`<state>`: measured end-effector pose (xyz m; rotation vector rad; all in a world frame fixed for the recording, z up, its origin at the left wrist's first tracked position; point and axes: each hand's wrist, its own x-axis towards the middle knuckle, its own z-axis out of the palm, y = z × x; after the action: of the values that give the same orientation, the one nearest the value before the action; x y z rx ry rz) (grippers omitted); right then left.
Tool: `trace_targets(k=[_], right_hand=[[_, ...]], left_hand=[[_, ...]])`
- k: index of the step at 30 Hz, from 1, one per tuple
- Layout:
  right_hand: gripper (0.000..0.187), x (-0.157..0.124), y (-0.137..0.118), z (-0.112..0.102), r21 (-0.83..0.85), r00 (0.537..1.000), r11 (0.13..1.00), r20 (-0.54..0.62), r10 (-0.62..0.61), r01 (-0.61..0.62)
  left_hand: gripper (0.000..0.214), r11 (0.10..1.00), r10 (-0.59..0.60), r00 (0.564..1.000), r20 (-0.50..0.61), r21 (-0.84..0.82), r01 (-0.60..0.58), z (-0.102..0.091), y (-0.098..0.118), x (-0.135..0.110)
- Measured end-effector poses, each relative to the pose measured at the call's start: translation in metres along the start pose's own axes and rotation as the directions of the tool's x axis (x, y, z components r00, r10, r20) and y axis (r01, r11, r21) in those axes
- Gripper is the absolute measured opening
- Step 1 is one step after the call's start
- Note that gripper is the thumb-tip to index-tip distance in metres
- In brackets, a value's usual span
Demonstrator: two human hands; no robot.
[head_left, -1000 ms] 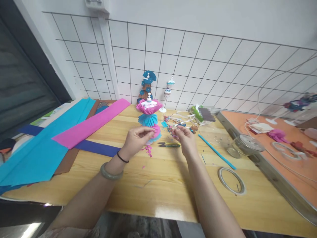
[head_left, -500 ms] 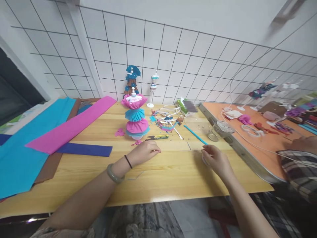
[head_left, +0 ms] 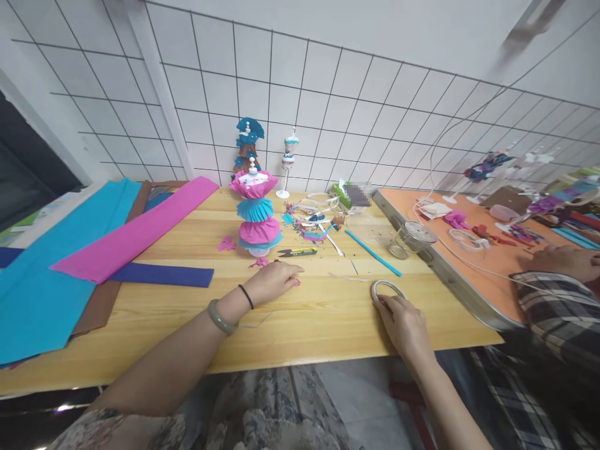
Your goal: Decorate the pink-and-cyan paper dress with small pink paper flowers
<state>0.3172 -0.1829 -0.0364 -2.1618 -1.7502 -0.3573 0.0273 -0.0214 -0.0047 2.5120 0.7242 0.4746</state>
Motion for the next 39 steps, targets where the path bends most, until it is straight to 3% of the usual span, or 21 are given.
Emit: trace_targets(k=[6,10,13,16,19,24,28,33,36,39], right_hand=[[0.019,-0.017,-0.012,-0.01,0.036,0.95,0.974,-0.228,-0.212,0.226],[0.014,-0.022,-0.033,-0.02,0.091,0.931,0.964,-0.294,-0.215,0.251],[0.013,-0.02,-0.048,-0.024,0.17,0.931,0.958,-0.326,-0.165,0.23],[0.011,-0.015,-0.063,-0.022,0.276,0.927,0.935,-0.357,-0.116,0.223],[0.008,-0.011,-0.077,-0.016,0.359,0.916,0.903,-0.393,-0.083,0.236],[0.007,-0.004,-0.093,-0.001,0.359,0.928,0.905,-0.362,-0.09,0.228],[0.013,0.005,-0.099,0.007,0.275,0.953,0.947,-0.292,-0.083,0.166],[0.019,0.013,-0.099,0.013,0.177,0.962,0.98,-0.269,-0.045,0.095],[0.02,0.013,-0.099,0.015,0.165,0.969,0.984,-0.244,-0.031,0.073],[0.021,0.012,-0.099,0.015,0.176,0.977,0.983,-0.212,-0.018,0.056]], left_hand=[[0.037,0.991,0.074,0.994,-0.076,0.12,-0.064,-0.008,0.003,-0.001],[0.045,0.983,0.069,0.995,-0.076,-0.163,-0.081,-0.011,0.018,-0.002],[0.041,0.874,0.018,0.998,0.061,-0.486,0.014,-0.006,0.026,-0.002],[0.041,0.717,0.008,0.979,0.202,-0.684,0.135,0.002,0.029,-0.002],[0.043,0.604,0.022,0.959,0.282,-0.768,0.212,0.008,0.029,-0.002],[0.043,0.505,0.039,0.934,0.356,-0.813,0.289,0.01,0.028,-0.001],[0.055,0.584,-0.016,0.941,0.337,-0.761,0.282,0.015,0.025,-0.002],[0.035,0.778,-0.136,0.976,0.172,-0.591,0.212,0.019,0.019,-0.001],[0.034,0.81,-0.154,0.971,0.181,-0.539,0.229,0.016,0.016,0.0],[0.037,0.783,-0.17,0.964,0.205,-0.566,0.258,0.014,0.015,0.001]])
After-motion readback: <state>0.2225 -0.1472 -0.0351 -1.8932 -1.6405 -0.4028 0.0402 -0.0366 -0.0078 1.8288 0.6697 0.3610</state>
